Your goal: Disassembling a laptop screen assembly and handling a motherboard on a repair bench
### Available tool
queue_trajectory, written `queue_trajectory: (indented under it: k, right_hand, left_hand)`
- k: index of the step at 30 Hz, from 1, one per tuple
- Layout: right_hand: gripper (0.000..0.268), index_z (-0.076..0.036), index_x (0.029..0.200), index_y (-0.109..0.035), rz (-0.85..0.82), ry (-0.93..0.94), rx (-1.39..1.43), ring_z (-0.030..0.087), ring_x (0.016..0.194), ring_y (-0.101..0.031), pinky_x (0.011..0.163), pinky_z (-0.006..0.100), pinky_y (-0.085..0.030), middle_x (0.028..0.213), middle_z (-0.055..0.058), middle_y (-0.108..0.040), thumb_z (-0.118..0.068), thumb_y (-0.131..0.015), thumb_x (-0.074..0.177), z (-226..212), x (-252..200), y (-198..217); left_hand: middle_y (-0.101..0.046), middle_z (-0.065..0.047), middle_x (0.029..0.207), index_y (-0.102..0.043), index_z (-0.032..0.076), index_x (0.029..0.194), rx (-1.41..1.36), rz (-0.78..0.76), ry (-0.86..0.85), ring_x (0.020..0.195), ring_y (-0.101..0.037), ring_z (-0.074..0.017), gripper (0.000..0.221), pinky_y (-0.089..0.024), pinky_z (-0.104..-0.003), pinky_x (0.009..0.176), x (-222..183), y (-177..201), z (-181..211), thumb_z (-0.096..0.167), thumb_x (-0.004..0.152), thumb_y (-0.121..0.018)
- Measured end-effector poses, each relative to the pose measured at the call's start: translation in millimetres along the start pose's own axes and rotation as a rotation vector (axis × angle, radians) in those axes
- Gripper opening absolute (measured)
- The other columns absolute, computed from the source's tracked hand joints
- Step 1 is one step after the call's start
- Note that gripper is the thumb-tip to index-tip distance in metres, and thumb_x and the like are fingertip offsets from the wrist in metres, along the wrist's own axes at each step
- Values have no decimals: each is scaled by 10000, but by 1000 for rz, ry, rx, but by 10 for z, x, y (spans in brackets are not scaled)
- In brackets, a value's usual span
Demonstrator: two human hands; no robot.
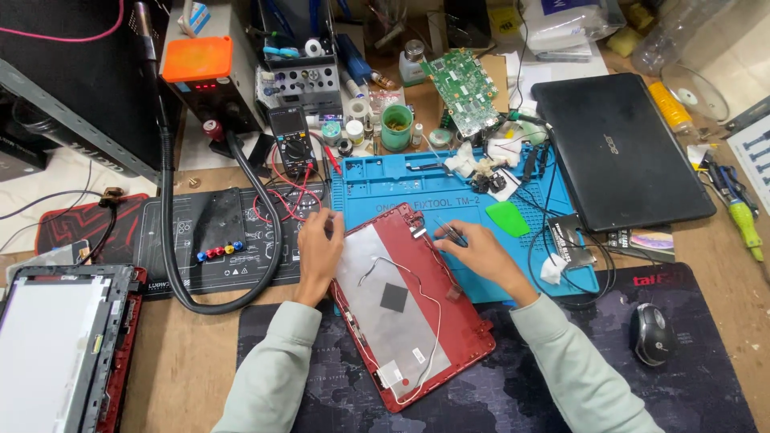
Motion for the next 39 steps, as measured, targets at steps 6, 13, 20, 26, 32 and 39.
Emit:
queue_trajectory:
  k: [6,13,20,26,32,39]
  right_hand:
    - [256,-169,1110,-797,-18,-33,-44,291,988,-744,940,447,-530,955,98,-819,-287,-734,891,56,-72,-47]
    - [269,-146,1124,-798,-38,-87,-3,238,899,-719,899,419,-546,897,81,-814,-256,-760,881,39,-161,-63]
    - [271,-121,1076,-793,-41,-87,48,266,920,-722,892,443,-542,885,101,-801,-275,-777,853,267,-22,-212]
    - [232,-95,1039,-794,-47,-15,80,271,981,-690,957,454,-508,911,110,-788,-213,-762,842,112,216,-103]
    - [161,-149,993,-808,-49,34,-42,320,1038,-706,972,460,-504,927,83,-793,-210,-757,853,70,667,-111]
    - [222,-146,1081,-783,39,42,-82,335,934,-738,897,455,-547,932,104,-785,-301,-703,945,-236,443,17]
  left_hand:
    - [-617,-85,759,-673,113,917,98,13,-61,775,-652,-296,246,-486,-404,773,-68,-44,32,292,1045,-563]
    - [-619,-76,818,-685,124,982,119,34,-128,825,-626,-274,255,-453,-396,800,-136,-42,70,324,1062,-549]
    - [-574,-63,807,-689,109,962,115,30,-123,795,-596,-243,323,-418,-363,774,-169,-31,101,353,1088,-518]
    - [-577,-79,790,-672,101,930,68,68,-82,773,-615,-259,328,-453,-364,781,-184,-7,39,351,1086,-526]
    - [-580,-97,860,-665,85,954,87,79,-51,815,-631,-295,287,-480,-385,795,-132,135,28,327,1065,-559]
    - [-562,-95,942,-696,77,1036,112,9,-45,914,-600,-271,215,-455,-380,859,-166,116,38,256,1045,-577]
Point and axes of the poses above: each hand's wrist, its own x-axis towards the middle knuckle, its own y-axis out of the back of the hand, z = x × y, the point moved 10 cm from there along x, towards the middle knuckle
